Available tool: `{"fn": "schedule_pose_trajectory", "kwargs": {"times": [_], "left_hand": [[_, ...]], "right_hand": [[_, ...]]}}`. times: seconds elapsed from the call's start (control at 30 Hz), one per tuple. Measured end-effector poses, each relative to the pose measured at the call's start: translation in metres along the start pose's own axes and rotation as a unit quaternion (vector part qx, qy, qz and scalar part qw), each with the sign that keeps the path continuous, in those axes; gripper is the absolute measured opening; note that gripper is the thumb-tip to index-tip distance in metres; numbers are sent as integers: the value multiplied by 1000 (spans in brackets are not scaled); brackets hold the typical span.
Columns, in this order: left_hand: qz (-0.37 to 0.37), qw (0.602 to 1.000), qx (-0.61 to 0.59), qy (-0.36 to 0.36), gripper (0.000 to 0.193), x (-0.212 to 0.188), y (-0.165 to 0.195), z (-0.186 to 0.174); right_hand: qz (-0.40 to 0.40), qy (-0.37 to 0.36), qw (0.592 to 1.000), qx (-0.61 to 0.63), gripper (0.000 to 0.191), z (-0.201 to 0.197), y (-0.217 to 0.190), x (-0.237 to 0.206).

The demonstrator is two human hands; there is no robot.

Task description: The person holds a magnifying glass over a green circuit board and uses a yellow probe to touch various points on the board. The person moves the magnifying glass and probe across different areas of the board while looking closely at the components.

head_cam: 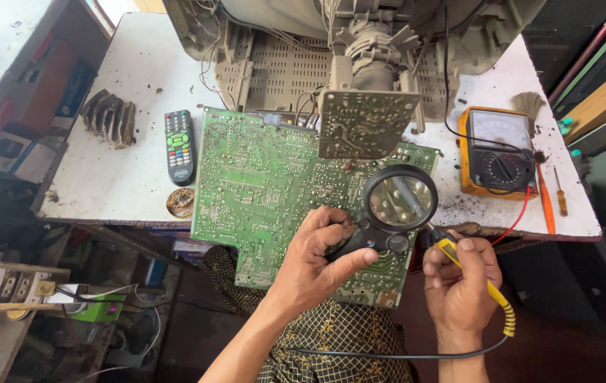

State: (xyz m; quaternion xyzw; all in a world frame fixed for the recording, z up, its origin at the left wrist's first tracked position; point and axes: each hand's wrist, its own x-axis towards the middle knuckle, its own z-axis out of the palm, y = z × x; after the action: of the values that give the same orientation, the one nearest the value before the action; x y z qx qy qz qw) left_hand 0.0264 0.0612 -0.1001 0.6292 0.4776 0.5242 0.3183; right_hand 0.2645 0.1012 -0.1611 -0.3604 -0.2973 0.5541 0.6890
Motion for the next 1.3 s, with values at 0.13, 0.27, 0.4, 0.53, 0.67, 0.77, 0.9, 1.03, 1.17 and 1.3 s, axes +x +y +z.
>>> {"fn": "schedule_pose_trajectory", "kwargs": {"times": [0.13, 0.27, 0.4, 0.53, 0.67, 0.77, 0.9, 1.03, 1.17, 1.3], "left_hand": [[-6, 1000, -1, 2, 40, 1, -1, 1], [4, 1000, 0, 6, 40, 1, -2, 1], [1, 1000, 0, 4, 40, 3, -4, 2], [4, 1000, 2, 9, 40, 2, -4, 2], [5, 1000, 7, 11, 40, 0, -1, 1], [8, 1000, 7, 13, 40, 0, 0, -1], [4, 1000, 21, 18, 40, 1, -3, 0], [-5, 1000, 13, 16, 34, -4, -6, -1], [18, 999, 37, 22, 30, -18, -12, -12], [15, 995, 74, 60, 27, -39, -28, -26]], "right_hand": [[2, 4, 1000, -2, 13, -1, 3, 1], [-5, 5, 1000, 7, 14, -1, 10, -4], [-16, 0, 1000, 9, 15, -1, 18, -8], [-18, 2, 1000, 24, 15, 2, 21, -10], [-2, 5, 999, 34, 15, 7, 18, -17], [-2, 4, 1000, 21, 15, 10, 15, -19], [-18, -2, 1000, 21, 14, 10, 16, -17], [-36, -7, 998, 46, 24, 0, 6, -23], [-116, 24, 992, 53, 39, -27, -25, -15], [-201, 158, 966, 35, 50, -70, -69, 26]]}}
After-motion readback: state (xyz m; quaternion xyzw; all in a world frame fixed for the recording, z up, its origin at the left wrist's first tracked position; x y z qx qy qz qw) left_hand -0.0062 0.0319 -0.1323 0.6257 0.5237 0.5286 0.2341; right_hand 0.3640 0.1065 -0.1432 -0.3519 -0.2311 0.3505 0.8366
